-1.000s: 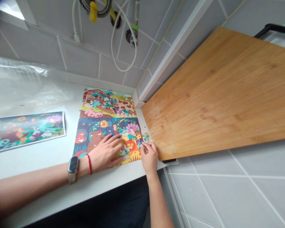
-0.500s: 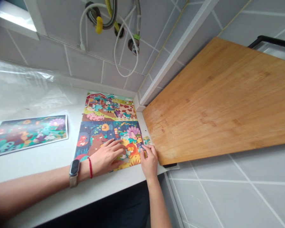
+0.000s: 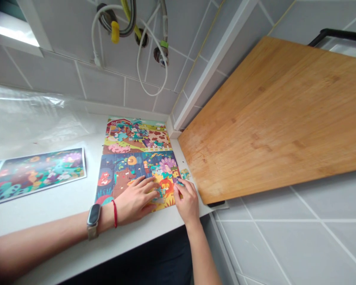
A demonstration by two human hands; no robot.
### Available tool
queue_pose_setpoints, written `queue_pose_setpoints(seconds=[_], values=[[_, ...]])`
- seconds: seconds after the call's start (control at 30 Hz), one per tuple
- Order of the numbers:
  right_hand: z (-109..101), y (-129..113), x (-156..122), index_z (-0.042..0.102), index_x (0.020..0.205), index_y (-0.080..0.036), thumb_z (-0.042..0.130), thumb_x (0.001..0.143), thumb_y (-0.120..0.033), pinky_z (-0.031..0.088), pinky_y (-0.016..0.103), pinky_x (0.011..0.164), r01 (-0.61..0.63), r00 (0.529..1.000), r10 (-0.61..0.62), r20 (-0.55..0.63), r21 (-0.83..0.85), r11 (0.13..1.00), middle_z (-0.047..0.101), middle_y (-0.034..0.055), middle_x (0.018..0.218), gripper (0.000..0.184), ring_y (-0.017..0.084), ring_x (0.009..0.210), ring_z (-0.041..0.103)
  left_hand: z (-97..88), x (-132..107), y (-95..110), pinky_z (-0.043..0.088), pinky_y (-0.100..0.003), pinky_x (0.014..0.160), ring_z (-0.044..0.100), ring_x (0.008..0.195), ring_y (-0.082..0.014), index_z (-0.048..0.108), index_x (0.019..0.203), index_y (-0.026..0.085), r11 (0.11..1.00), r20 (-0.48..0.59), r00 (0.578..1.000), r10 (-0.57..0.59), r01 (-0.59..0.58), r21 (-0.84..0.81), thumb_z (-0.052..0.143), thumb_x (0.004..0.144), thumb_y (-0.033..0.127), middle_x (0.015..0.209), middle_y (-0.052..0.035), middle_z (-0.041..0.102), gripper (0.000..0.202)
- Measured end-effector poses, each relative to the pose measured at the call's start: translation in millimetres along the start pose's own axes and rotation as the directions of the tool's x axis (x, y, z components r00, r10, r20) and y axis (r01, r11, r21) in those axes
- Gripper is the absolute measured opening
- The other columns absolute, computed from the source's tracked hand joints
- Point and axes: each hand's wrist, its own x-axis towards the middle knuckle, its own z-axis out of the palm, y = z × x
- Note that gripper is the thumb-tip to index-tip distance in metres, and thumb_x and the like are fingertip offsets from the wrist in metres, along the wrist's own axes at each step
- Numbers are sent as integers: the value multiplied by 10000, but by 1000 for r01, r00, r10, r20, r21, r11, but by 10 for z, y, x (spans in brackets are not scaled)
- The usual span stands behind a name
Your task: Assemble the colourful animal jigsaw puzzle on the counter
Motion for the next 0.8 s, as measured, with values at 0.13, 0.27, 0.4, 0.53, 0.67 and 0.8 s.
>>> queue_pose_setpoints(seconds=[0.13, 0.27, 0.4, 0.53, 0.67, 0.8], values=[[-5, 2, 1, 801, 1066, -248, 623, 993, -212, 631, 450, 924, -15, 1000, 15, 0, 6, 1000, 754, 110, 1139, 196, 266, 1038, 718, -33, -5, 11, 380, -573, 1163, 497, 1400, -355, 642, 1146, 223, 1000, 32, 999, 5, -6, 17, 706, 938, 321, 1375, -95, 641, 239], [-6, 24, 0, 765, 1194, -244, 641, 989, -241, 621, 483, 945, -32, 999, 33, -34, 31, 999, 723, 122, 1155, 239, 287, 1067, 702, -77, 1, 18, 387, -568, 1166, 488, 1415, -339, 644, 1163, 227, 1000, 54, 999, 0, -1, 22, 671, 967, 345, 1368, -100, 644, 230], [-5, 34, -7, 765, 1157, -236, 633, 989, -208, 618, 471, 942, -27, 997, 32, -74, 76, 997, 716, 114, 1125, 215, 279, 1046, 702, -94, 6, 22, 378, -578, 1173, 470, 1440, -329, 639, 1187, 248, 1000, 76, 997, -10, 9, 19, 636, 990, 331, 1392, -80, 642, 214], [-19, 25, -6, 760, 1113, -216, 624, 982, -159, 614, 449, 926, 3, 994, 8, -110, 99, 995, 715, 109, 1085, 197, 267, 1027, 703, -112, 7, 45, 374, -553, 1190, 479, 1431, -304, 644, 1196, 257, 1000, 83, 997, -9, 7, 20, 625, 1001, 335, 1399, -68, 643, 210], [-28, 28, 0, 752, 1097, -208, 624, 980, -137, 615, 422, 905, 20, 991, -4, -135, 120, 993, 715, 97, 1049, 187, 251, 1006, 702, -227, 89, -22, 437, -476, 1141, 525, 1380, -269, 674, 1156, 265, 999, 78, 997, 22, -24, 25, 631, 1004, 333, 1386, -43, 655, 173], [-18, 51, -6, 755, 1087, -227, 623, 985, -162, 621, 419, 894, 21, 991, -1, -133, 147, 989, 725, 86, 1037, 179, 249, 993, 705, -523, 237, -407, 507, -409, 1060, 643, 1206, -233, 721, 1125, 253, 999, 124, 992, 20, -25, 39, 571, 1041, 355, 1303, -57, 699, 200]])
